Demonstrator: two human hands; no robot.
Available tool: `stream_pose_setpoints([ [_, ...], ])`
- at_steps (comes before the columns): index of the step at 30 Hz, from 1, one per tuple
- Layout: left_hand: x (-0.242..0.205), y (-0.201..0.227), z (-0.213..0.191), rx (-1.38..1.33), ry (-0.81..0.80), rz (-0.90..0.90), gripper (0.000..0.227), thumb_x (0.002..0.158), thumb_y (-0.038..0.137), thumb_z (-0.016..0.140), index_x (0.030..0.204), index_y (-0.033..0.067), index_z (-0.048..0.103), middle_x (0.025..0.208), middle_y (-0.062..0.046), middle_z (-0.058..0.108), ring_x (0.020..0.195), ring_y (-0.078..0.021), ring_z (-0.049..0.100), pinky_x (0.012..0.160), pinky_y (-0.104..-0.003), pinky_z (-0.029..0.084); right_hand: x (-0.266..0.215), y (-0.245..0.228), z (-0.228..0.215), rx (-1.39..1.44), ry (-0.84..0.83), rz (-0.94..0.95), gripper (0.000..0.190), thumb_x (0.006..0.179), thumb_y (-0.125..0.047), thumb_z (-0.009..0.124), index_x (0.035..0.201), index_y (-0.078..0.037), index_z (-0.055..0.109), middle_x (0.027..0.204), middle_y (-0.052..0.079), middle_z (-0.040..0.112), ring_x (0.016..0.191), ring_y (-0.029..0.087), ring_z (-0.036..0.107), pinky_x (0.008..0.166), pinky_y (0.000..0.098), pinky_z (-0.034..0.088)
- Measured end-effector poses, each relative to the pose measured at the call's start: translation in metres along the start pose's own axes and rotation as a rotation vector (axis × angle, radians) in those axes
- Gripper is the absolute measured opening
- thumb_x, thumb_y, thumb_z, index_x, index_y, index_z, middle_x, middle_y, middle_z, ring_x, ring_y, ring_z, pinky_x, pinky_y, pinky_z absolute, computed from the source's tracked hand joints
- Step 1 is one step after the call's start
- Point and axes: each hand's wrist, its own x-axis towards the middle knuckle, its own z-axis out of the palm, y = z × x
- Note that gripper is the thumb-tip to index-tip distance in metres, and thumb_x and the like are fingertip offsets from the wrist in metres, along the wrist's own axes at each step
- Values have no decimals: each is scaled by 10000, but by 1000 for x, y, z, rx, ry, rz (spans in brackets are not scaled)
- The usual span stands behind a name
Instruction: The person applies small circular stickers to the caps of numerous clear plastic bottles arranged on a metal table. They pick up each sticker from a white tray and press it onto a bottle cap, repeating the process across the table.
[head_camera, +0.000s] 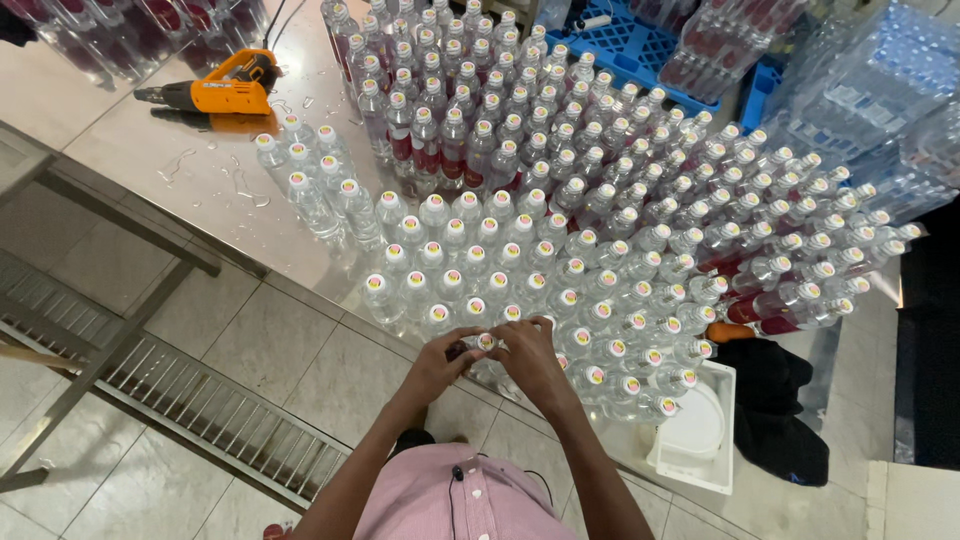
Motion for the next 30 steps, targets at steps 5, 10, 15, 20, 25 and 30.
stream_pose_setpoints([
  [5, 0, -5, -1, 112, 9, 19, 418, 1071, 361, 742, 1439, 163, 730, 692, -75, 720, 627, -168, 611, 659, -337, 513, -12, -25, -25, 16, 0, -23, 440, 982, -331, 792, 1390, -213, 679, 1172, 54, 752, 1189, 219, 711, 1229, 561, 273],
  [10, 4, -12, -7, 80, 13, 30, 385, 1076, 257, 723, 1446, 152, 742, 690, -87, 724, 579, -140, 571, 601, -322, 494, -14, -28, -30, 122, 19, -48, 510, 1004, -301, 765, 1489, -222, 629, 1181, 67, 751, 1169, 241, 736, 1212, 542, 343],
  [15, -4, -5, -4, -25, -32, -22, 433, 1059, 210, 726, 1489, 164, 719, 648, -72, 708, 550, -129, 562, 588, -280, 477, -5, -12, -3, 111, 69, -31, 454, 968, -232, 814, 1381, -198, 629, 1176, 51, 769, 1154, 224, 767, 1218, 555, 347],
  [20, -2, -16, -6, -14, -53, -38, 461, 1071, 197, 699, 1529, 143, 680, 658, -93, 708, 544, -137, 564, 580, -307, 473, -10, -23, -15, 88, 22, -16, 446, 979, -287, 797, 1387, -223, 630, 1152, 54, 764, 1205, 250, 738, 1226, 580, 331],
  [25, -3, -8, -14, 57, -96, -36, 505, 1100, 227, 674, 1592, 137, 601, 708, -86, 720, 586, -145, 596, 585, -326, 491, -15, -32, -27, 50, 4, -22, 533, 959, -281, 814, 1450, -190, 627, 1209, 91, 774, 1255, 270, 707, 1215, 575, 324],
  [30, -24, 1, -29, -187, -174, -136, 410, 1100, 96, 435, 1507, 97, 487, 899, -95, 699, 690, -165, 631, 579, -301, 540, -16, -47, -26, 119, 61, 32, 572, 991, -290, 785, 1526, -188, 609, 1277, 89, 753, 1313, 294, 676, 1175, 569, 383],
])
